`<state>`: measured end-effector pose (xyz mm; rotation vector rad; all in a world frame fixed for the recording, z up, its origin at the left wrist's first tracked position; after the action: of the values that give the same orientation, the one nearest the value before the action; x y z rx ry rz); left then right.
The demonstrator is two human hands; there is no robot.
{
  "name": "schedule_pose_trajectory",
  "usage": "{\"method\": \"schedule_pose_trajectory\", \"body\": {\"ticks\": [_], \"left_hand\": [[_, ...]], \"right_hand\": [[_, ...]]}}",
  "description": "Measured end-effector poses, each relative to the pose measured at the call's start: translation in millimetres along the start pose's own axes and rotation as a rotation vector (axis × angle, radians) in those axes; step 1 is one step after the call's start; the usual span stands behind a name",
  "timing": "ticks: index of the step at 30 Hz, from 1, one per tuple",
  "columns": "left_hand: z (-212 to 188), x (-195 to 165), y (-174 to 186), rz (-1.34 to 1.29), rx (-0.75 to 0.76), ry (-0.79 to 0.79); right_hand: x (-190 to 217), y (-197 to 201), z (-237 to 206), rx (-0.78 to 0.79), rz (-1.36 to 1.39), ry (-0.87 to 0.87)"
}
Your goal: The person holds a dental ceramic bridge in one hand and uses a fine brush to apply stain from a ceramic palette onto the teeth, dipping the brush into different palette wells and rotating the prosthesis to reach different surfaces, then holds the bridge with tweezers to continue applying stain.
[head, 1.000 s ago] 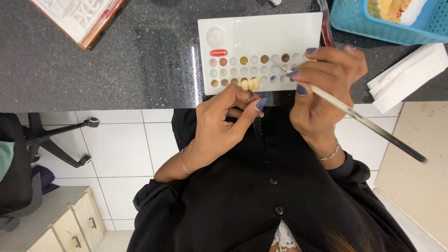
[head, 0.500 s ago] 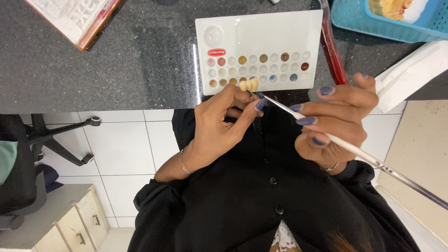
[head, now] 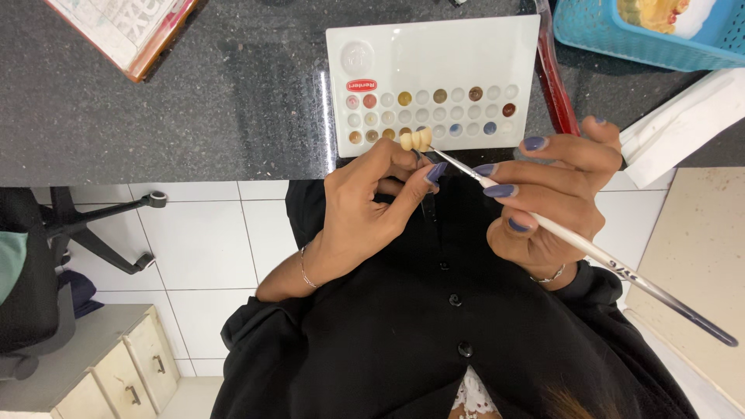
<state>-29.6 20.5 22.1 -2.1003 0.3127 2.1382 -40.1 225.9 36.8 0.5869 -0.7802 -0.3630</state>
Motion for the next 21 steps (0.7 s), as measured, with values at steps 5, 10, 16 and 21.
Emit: {"method": "schedule_pose_trajectory", "body": {"ticks": [5, 10, 16, 21], "left_hand": [[0.4, 0.6, -0.5, 0.035, -0.004, -0.006], [0.4, 0.1, -0.3, 0.011, -0.001, -0.015], [0.2, 0.2, -0.5, 0.019, -0.007, -0.011], [0.2, 0.9, -0.5, -0.012, 0.003, -0.003]], "right_hand": [[0.8, -1.3, 1.4, -0.026, 0.029, 0.011], [-0.1, -0.4, 2.0, -0.071, 0.018, 0.026], [0.0, 0.1, 1.5, 0.001, 0.031, 0.038], [0.1, -2.2, 2.2, -0.078, 0.033, 0.034]]}}
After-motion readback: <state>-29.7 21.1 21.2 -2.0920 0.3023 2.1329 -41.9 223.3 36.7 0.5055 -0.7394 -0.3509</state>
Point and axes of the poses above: each hand's wrist, its own z-axis towards the middle knuckle, its own y-axis out of the back of the hand, x = y × z, the point moved 2 cm from there along z, towards the middle knuckle, and after that the axes turned 8 degrees about x, right-handed, at the moved point
